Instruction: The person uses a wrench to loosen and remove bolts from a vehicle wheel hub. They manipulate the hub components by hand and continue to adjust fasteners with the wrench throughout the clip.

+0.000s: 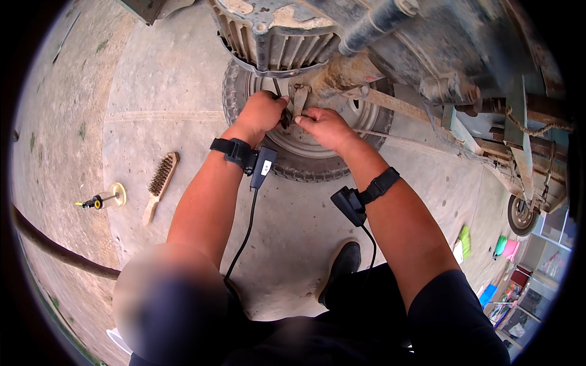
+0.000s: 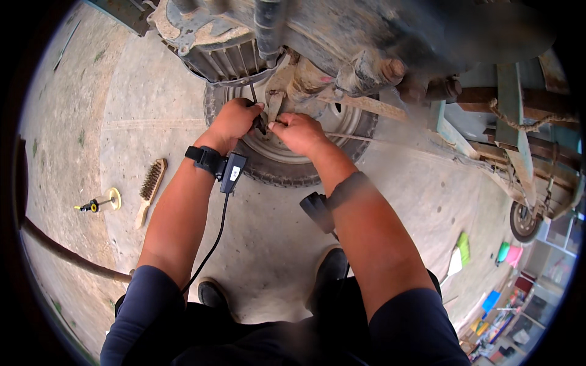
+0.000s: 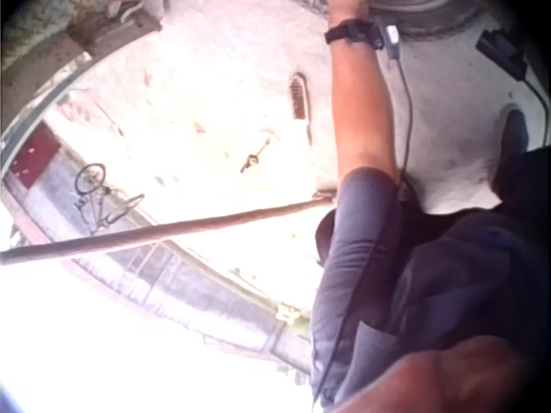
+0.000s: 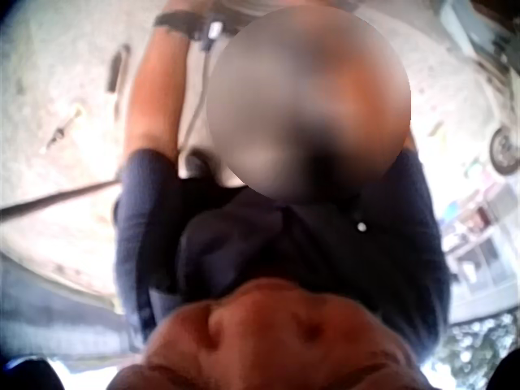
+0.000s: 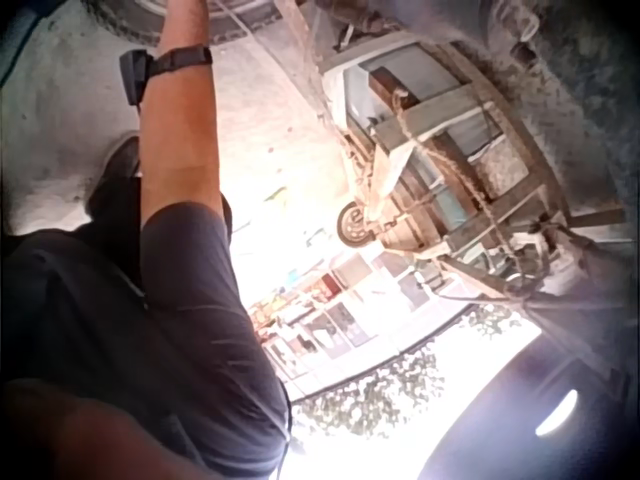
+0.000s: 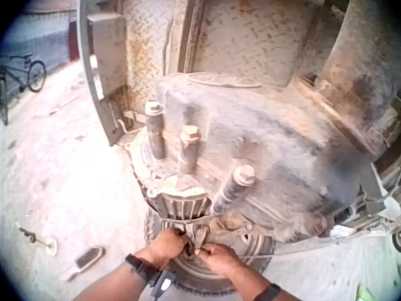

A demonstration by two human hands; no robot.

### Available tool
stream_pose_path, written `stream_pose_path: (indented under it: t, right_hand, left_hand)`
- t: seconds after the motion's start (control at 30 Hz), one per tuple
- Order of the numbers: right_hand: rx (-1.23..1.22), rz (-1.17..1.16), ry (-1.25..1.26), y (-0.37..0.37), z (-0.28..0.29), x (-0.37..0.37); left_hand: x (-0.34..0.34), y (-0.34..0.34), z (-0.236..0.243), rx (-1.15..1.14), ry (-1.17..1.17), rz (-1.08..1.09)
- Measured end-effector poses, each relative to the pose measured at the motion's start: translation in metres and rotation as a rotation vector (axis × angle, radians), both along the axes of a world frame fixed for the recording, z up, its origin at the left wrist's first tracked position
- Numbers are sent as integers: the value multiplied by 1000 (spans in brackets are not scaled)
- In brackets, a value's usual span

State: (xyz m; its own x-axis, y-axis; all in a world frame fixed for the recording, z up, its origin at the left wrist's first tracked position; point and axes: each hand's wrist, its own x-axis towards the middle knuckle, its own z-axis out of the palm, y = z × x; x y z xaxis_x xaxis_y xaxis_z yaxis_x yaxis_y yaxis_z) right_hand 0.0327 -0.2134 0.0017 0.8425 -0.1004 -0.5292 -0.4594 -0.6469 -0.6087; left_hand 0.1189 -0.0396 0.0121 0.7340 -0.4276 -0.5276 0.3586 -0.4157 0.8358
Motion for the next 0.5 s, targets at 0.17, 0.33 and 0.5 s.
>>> stream_pose_path:
  t: [0.17, 0.33, 0.5]
  right_hand:
    - [9, 6, -68, -2, -6, -2]
    - [-11, 2, -19, 0, -1, -1]
    - [-13, 7, -7, -2, -4, 0]
  left_hand:
    - [6, 3, -11, -6, 83, 3]
    - [10, 8, -1, -4, 158, 12]
    - [4, 20, 4, -136, 106, 51]
